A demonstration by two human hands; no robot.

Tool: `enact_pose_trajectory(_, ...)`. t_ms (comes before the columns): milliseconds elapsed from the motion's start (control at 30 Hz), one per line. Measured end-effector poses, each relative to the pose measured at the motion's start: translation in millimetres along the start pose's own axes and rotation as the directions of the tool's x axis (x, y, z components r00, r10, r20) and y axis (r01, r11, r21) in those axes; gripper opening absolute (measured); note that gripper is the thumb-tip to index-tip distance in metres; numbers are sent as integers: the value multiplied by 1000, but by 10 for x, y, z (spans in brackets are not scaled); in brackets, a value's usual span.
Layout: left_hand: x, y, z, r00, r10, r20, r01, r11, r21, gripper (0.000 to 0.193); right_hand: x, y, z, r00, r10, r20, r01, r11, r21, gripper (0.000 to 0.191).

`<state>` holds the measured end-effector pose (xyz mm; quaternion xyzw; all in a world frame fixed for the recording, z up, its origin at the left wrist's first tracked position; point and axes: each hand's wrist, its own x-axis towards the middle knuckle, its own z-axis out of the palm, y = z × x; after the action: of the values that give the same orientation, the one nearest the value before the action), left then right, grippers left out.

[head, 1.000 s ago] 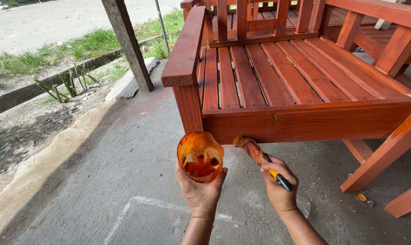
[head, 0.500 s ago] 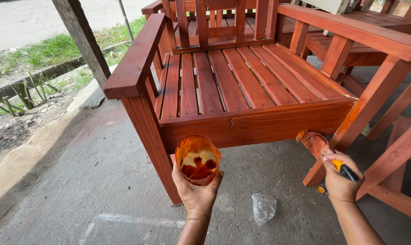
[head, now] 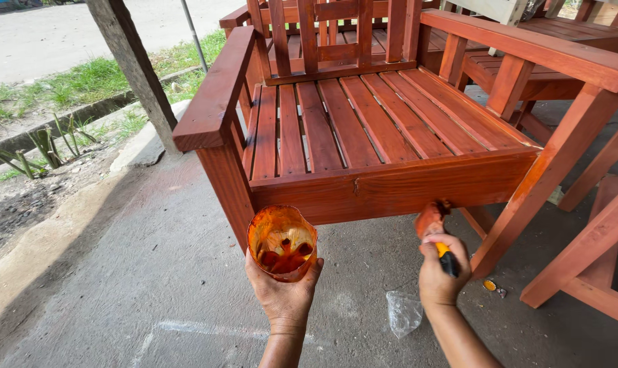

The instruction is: The person applies a reddish-orange wood stain to a slatted wooden chair, holding a container of stain in one hand and wiping the stain onto the seat rails, legs, and frame with a cloth in the other hand. They reload the cloth from the container and work around the chair, coating different surfaces.

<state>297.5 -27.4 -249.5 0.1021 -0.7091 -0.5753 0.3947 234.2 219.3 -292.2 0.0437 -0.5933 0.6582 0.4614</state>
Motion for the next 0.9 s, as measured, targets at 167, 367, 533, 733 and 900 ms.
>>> enact_pose_trajectory(167, 128, -74, -266, 998, 0, -65, 6, 996, 88, 116, -541, -319, 582, 984, -121, 133, 151, 959, -240, 14)
enact_pose_trajectory(367, 220, -170, -425, 989, 90, -114, -92, 996, -19, 116, -870, -509, 1012, 937, -108, 331, 168, 973, -157, 12)
enact_pose_trajectory(533, 251, -192, -474, 992, 63, -107, -76, 991, -112, 111, -1016, -634, 1234, 857, 29, 514, 2, 998, -59, 11)
enact_pose_trajectory(733, 291, -221, -497, 985, 89, -146, -106, 988, -113, 111, -891, -710, 1398, 781, -207, 589, 168, 978, 122, 18)
enact_pose_trajectory(900, 308, -253, -483, 988, 66, -137, -81, 991, -106, 113, -720, -677, 1161, 875, -184, 449, 215, 976, -20, 19)
